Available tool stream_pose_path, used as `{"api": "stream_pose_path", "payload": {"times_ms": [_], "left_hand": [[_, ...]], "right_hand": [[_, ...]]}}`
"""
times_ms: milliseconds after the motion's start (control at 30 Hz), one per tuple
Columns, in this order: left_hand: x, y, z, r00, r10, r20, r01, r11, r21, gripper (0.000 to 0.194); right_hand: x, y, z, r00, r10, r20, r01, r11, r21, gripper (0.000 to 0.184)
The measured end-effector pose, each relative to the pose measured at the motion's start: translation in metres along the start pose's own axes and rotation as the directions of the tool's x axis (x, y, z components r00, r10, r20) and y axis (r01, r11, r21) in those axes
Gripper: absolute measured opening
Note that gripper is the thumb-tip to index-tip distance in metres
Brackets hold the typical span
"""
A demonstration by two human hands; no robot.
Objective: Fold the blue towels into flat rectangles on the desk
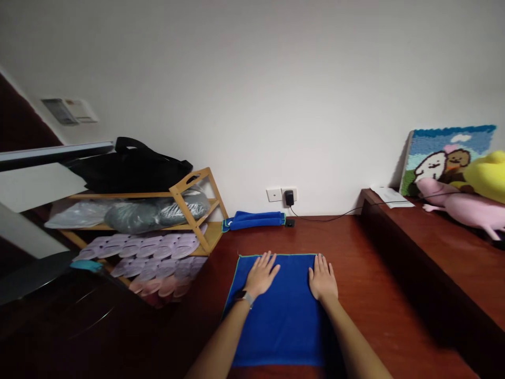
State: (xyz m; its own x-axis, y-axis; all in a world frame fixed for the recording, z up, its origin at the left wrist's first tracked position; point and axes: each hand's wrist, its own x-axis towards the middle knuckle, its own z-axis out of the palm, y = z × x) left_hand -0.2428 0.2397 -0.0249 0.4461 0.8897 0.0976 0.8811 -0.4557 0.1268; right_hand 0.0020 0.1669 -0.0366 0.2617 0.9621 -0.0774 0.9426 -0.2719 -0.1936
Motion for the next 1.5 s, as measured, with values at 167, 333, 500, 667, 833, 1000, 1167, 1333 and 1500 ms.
{"api": "stream_pose_path", "payload": {"times_ms": [167, 333, 500, 667, 833, 1000, 1167, 1333, 1500], "left_hand": [[-0.013, -0.078, -0.015, 0.993, -0.117, 0.023, 0.116, 0.992, 0.055, 0.070], [-0.019, -0.091, -0.018, 0.989, -0.144, 0.014, 0.144, 0.989, 0.027, 0.069], [-0.044, -0.079, -0.027, 0.974, -0.222, 0.050, 0.222, 0.975, 0.005, 0.072], [-0.105, -0.076, -0.024, 0.982, -0.190, 0.013, 0.190, 0.982, -0.009, 0.073], [-0.149, -0.094, -0.028, 0.990, -0.104, -0.097, 0.100, 0.994, -0.044, 0.065], [-0.132, -0.092, -0.043, 0.973, 0.023, -0.228, -0.046, 0.994, -0.096, 0.051], [-0.105, -0.074, -0.037, 0.958, 0.273, -0.084, -0.282, 0.952, -0.120, 0.050], [-0.127, -0.069, -0.030, 0.976, 0.211, -0.050, -0.213, 0.975, -0.057, 0.056], [-0.181, -0.038, -0.026, 0.998, 0.065, -0.019, -0.064, 0.998, 0.017, 0.063]], "right_hand": [[0.001, 0.001, 0.002, 1.000, 0.007, 0.006, -0.007, 1.000, -0.013, 0.071], [0.006, 0.005, 0.010, 1.000, -0.006, -0.007, 0.006, 0.999, -0.049, 0.071], [0.025, 0.014, 0.007, 0.991, -0.130, 0.029, 0.133, 0.984, -0.117, 0.071], [0.064, -0.012, -0.025, 0.966, -0.253, 0.057, 0.259, 0.951, -0.167, 0.064], [0.054, -0.067, -0.034, 0.985, -0.159, -0.060, 0.149, 0.977, -0.151, 0.064], [-0.053, -0.058, 0.031, 0.982, -0.015, -0.191, -0.003, 0.996, -0.091, 0.075], [-0.114, -0.002, 0.073, 0.978, 0.019, -0.207, -0.032, 0.998, -0.061, 0.084], [-0.071, 0.034, 0.026, 0.969, -0.229, -0.089, 0.230, 0.973, -0.006, 0.075], [-0.026, 0.040, -0.015, 0.898, -0.434, 0.072, 0.431, 0.901, 0.048, 0.065]]}}
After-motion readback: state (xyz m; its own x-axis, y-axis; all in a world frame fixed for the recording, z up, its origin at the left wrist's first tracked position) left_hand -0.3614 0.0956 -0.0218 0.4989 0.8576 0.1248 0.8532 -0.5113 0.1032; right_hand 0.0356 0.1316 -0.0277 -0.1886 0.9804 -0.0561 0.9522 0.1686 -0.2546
